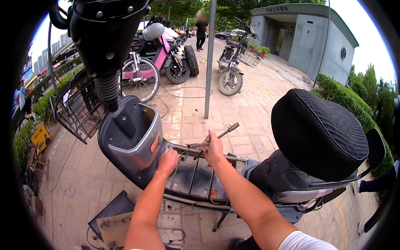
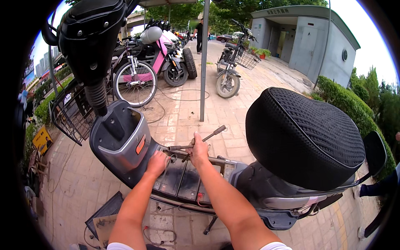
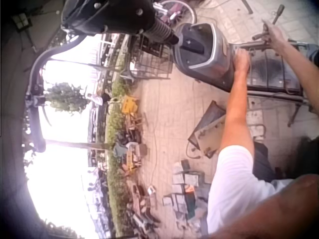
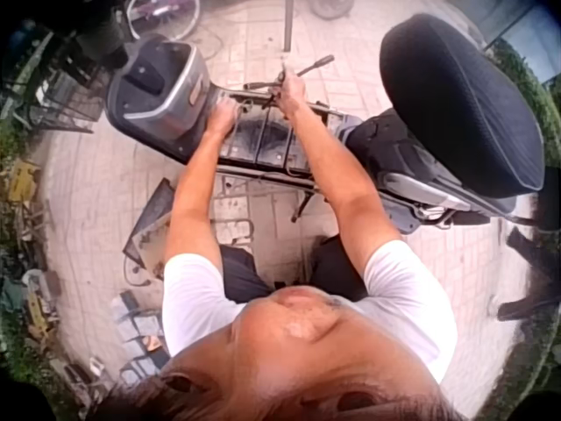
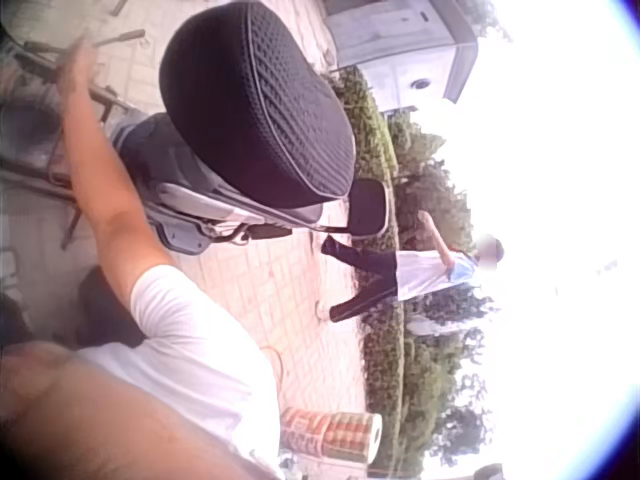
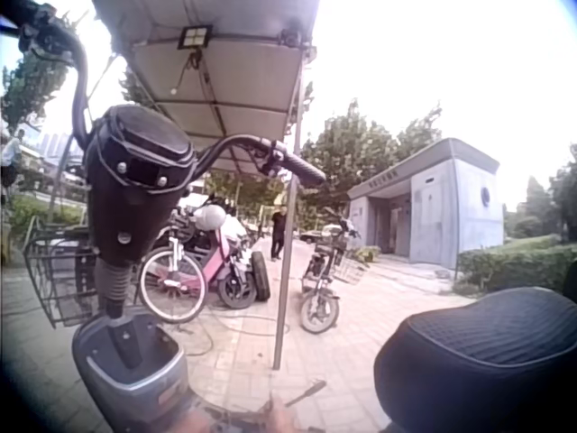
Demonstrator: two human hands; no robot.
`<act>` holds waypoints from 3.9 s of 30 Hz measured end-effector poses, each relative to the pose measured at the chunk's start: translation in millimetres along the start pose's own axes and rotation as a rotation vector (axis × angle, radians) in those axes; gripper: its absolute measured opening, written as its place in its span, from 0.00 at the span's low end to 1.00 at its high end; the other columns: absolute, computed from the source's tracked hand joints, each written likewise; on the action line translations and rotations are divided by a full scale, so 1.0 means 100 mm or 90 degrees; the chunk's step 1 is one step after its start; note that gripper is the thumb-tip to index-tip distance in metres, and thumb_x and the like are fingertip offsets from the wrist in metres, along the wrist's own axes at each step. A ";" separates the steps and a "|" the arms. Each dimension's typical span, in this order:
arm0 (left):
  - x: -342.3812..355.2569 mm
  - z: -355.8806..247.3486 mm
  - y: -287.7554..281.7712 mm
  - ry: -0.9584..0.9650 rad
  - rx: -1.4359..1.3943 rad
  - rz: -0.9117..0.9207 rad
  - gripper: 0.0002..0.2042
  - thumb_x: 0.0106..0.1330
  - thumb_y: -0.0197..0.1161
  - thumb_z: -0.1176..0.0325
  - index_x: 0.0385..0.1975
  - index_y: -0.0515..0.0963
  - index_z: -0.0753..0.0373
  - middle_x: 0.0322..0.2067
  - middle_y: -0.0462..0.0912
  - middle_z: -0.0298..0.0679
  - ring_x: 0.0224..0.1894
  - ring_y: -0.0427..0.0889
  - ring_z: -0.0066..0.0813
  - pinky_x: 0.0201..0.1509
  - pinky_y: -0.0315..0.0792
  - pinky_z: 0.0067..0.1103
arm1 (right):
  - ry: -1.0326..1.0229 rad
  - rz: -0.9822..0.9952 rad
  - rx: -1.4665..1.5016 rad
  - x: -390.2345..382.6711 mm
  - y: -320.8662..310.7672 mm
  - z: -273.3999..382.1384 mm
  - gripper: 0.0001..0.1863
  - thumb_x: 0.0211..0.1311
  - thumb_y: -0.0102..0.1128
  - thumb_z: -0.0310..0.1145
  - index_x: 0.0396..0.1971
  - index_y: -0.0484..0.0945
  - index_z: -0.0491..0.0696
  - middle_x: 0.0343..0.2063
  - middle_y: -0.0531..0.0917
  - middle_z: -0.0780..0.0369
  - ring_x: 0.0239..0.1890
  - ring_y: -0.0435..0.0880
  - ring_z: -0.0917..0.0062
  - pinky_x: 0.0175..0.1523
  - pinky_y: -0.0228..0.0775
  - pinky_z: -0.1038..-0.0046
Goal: The person removes batteries from the scooter chassis by hand and places them on the ground. They then place a floorboard cover over the compartment and secure it using a screwdriver.
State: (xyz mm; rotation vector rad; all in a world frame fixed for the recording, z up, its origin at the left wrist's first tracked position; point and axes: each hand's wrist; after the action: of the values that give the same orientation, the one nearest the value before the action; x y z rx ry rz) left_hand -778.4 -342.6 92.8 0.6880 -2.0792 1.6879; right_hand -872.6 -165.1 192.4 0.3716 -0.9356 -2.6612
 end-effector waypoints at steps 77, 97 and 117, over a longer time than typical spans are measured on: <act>-0.01 -0.03 -0.08 0.009 0.009 0.008 0.11 0.61 0.62 0.62 0.26 0.75 0.64 0.31 0.77 0.45 0.39 0.75 0.46 0.43 0.71 0.37 | -0.003 0.014 0.000 -0.02 -0.03 0.02 0.22 0.67 0.52 0.44 0.14 0.60 0.53 0.09 0.60 0.68 0.10 0.54 0.79 0.20 0.52 0.74; 0.04 -0.03 -0.02 -0.024 -0.034 0.041 0.11 0.60 0.63 0.63 0.26 0.76 0.65 0.34 0.78 0.45 0.43 0.75 0.47 0.46 0.71 0.37 | -0.017 0.007 0.015 0.01 -0.07 0.03 0.23 0.64 0.56 0.45 0.13 0.61 0.53 0.09 0.61 0.68 0.08 0.57 0.78 0.17 0.51 0.74; 0.11 -0.08 -0.28 -0.029 0.015 0.065 0.11 0.61 0.62 0.62 0.28 0.74 0.65 0.32 0.79 0.48 0.39 0.75 0.49 0.45 0.70 0.38 | -0.023 0.009 0.014 -0.03 0.05 0.05 0.21 0.65 0.56 0.45 0.15 0.64 0.51 0.11 0.62 0.68 0.10 0.59 0.79 0.17 0.53 0.73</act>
State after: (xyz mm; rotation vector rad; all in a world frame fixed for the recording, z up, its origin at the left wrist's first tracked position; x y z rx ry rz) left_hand -770.5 -340.4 123.0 0.6441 -2.1623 1.7704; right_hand -870.7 -164.9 199.8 0.3220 -0.9762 -2.6549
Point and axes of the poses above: each hand's wrist, its own x-axis towards the middle knuckle, its own y-axis out of the palm, z = x × y
